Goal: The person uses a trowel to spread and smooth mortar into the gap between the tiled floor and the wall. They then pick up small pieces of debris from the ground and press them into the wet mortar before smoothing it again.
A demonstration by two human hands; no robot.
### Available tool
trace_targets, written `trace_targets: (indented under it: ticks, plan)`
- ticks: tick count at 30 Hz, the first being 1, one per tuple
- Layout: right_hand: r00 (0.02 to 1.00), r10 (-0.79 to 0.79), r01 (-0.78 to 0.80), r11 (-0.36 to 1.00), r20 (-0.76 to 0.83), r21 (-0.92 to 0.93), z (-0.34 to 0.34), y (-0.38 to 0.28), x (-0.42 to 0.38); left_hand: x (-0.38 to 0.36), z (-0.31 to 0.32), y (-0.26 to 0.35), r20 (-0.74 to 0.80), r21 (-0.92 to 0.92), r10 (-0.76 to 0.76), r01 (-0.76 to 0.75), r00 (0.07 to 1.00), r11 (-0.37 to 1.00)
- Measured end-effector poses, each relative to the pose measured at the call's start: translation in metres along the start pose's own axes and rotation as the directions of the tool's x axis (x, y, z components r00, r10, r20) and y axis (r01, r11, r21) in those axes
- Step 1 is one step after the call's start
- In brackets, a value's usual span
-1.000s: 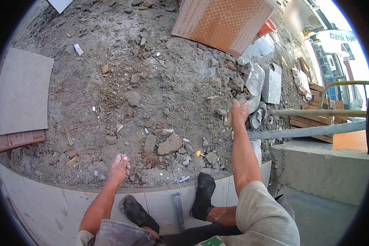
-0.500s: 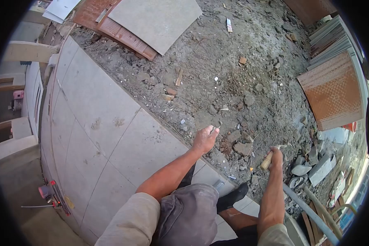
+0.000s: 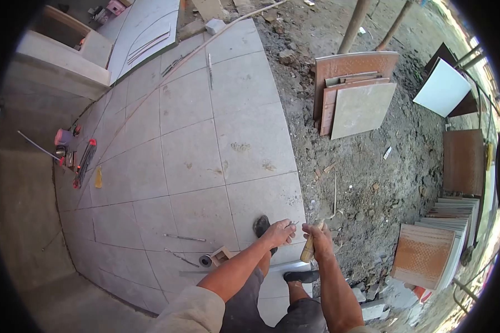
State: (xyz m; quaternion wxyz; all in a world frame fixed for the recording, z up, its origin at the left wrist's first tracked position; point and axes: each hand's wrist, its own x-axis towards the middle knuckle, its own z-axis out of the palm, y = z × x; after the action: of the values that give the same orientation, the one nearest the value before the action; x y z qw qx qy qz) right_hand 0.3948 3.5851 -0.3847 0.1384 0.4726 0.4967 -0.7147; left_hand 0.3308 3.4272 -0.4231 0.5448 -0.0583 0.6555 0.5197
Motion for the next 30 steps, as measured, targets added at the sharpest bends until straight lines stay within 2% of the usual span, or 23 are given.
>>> trace_targets:
  ticks: [2, 3, 5, 7, 8, 10, 12, 14, 15, 16, 18, 20, 22, 23, 24, 26, 28, 30]
  plan:
    - [0.991, -0.085, 0.093, 0.992, 0.099, -0.081, 0.030, -0.026, -0.009, -0.023, -0.020, 0.009, 0.015, -0.096, -0.057, 0.059, 0.998, 0.994]
    - [0.988, -0.088, 0.101, 0.990, 0.131, -0.098, 0.048, -0.040, -0.015, -0.033, -0.026, 0.014, -0.003, -0.131, -0.034, 0.033, 0.999, 0.991]
    - [0.972, -0.097, 0.141, 0.970, 0.215, -0.199, 0.092, -0.084, -0.031, -0.049, -0.040, 0.034, 0.078, -0.167, -0.067, 0.079, 0.995, 0.983]
    - [0.947, -0.059, 0.184, 0.906, 0.317, -0.381, 0.123, -0.111, -0.035, -0.063, -0.056, 0.064, 0.112, -0.173, 0.024, -0.004, 0.993, 0.985]
    - [0.937, -0.059, 0.203, 0.894, 0.344, -0.400, 0.136, -0.126, -0.040, -0.070, -0.066, 0.078, 0.117, -0.189, 0.075, -0.052, 0.990, 0.981]
    - [0.918, -0.035, 0.265, 0.795, 0.395, -0.546, 0.178, -0.166, -0.054, -0.084, -0.092, 0.107, 0.046, -0.173, 0.110, -0.101, 0.993, 0.980]
    - [0.878, -0.086, 0.378, 0.728, 0.470, -0.572, 0.210, -0.187, -0.050, -0.089, -0.124, 0.132, -0.031, -0.156, 0.141, -0.144, 0.989, 0.977]
    - [0.868, -0.161, 0.431, 0.713, 0.469, -0.552, 0.240, -0.198, -0.044, -0.093, -0.154, 0.145, -0.051, -0.278, 0.134, -0.143, 0.990, 0.950]
    - [0.882, -0.098, 0.395, 0.687, 0.461, -0.610, 0.251, -0.202, -0.036, -0.098, -0.166, 0.155, -0.107, -0.384, 0.144, -0.174, 0.984, 0.907]
    - [0.873, -0.085, 0.404, 0.679, 0.481, -0.613, 0.271, -0.214, -0.050, -0.103, -0.176, 0.163, -0.163, -0.387, 0.138, -0.192, 0.977, 0.902]
    - [0.825, -0.160, 0.495, 0.667, 0.542, -0.557, 0.310, -0.243, -0.077, -0.122, -0.194, 0.185, -0.254, -0.414, 0.099, -0.200, 0.962, 0.888]
    - [0.803, -0.168, 0.511, 0.687, 0.571, -0.517, 0.333, -0.259, -0.086, -0.124, -0.204, 0.191, -0.284, -0.494, 0.133, -0.264, 0.949, 0.828]
    - [0.795, -0.217, 0.575, 0.565, 0.566, -0.591, 0.349, -0.272, -0.088, -0.149, -0.213, 0.212, -0.320, -0.549, 0.138, -0.302, 0.937, 0.779]
    - [0.801, -0.172, 0.553, 0.577, 0.573, -0.600, 0.355, -0.280, -0.088, -0.162, -0.218, 0.222, -0.343, -0.560, 0.127, -0.311, 0.931, 0.768]
    - [0.787, -0.092, 0.515, 0.643, 0.610, -0.567, 0.360, -0.285, -0.081, -0.175, -0.225, 0.232, -0.365, -0.569, 0.116, -0.320, 0.924, 0.758]
    - [0.734, -0.003, 0.504, 0.672, 0.679, -0.542, 0.376, -0.304, -0.092, -0.200, -0.243, 0.251, -0.396, -0.561, 0.096, -0.324, 0.913, 0.762]
    - [0.695, 0.032, 0.519, 0.669, 0.718, -0.532, 0.392, -0.316, -0.098, -0.215, -0.251, 0.262, -0.390, -0.579, 0.048, -0.285, 0.920, 0.764]
    - [0.649, 0.151, 0.540, 0.598, 0.746, -0.591, 0.421, -0.330, -0.106, -0.227, -0.263, 0.272, -0.493, -0.587, -0.025, -0.312, 0.870, 0.747]
